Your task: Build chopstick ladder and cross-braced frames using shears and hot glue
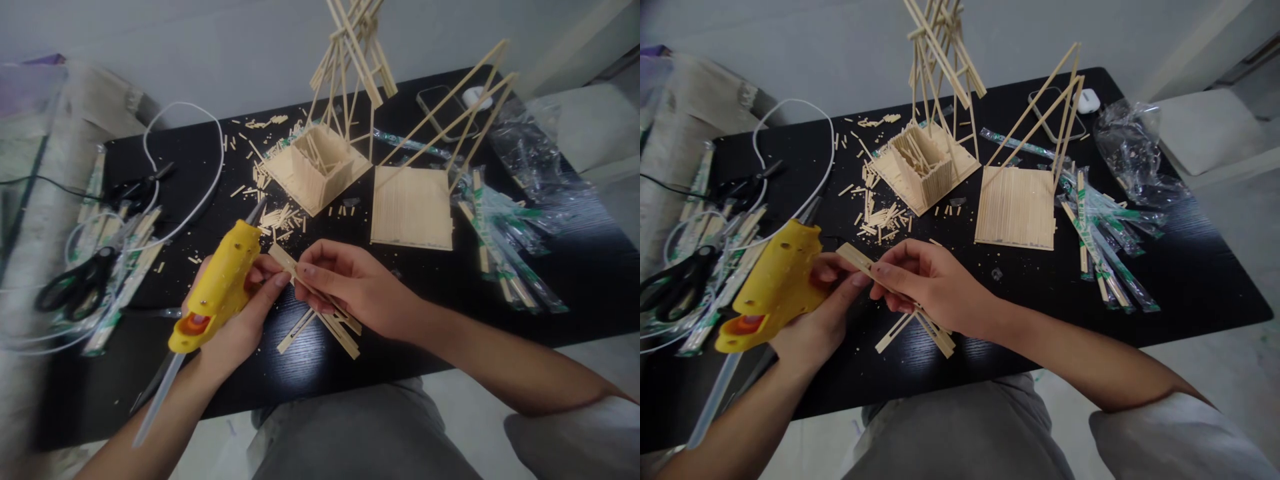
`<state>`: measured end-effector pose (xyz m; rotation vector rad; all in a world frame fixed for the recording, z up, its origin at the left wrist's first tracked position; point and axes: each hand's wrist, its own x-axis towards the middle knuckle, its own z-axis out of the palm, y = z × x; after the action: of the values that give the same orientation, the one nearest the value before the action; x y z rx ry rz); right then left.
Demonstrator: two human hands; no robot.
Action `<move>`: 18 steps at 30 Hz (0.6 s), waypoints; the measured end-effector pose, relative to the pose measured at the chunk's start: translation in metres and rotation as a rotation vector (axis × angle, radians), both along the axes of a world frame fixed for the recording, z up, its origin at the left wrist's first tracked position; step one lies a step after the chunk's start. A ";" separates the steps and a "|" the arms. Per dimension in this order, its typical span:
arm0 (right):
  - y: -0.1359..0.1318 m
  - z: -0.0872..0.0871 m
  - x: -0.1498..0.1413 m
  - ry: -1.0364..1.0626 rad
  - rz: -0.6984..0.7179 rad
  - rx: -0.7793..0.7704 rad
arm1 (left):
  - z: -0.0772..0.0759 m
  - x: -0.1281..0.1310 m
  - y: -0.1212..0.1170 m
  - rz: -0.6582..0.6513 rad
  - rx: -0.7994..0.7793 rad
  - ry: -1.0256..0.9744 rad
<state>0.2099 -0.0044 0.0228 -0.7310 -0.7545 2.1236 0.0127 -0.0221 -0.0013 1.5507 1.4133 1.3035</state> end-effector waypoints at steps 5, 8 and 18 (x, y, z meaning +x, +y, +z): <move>-0.001 -0.002 -0.002 0.047 -0.007 -0.001 | -0.003 -0.006 0.003 -0.116 0.066 0.036; -0.001 -0.002 -0.002 0.067 -0.009 -0.019 | -0.003 -0.006 0.004 -0.120 0.067 0.042; -0.002 0.000 0.000 -0.015 -0.024 0.032 | 0.000 -0.007 -0.003 -0.079 0.014 0.079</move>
<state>0.2099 -0.0068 0.0224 -0.7367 -0.7825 2.0815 0.0053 -0.0250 -0.0010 1.6665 1.3790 1.2198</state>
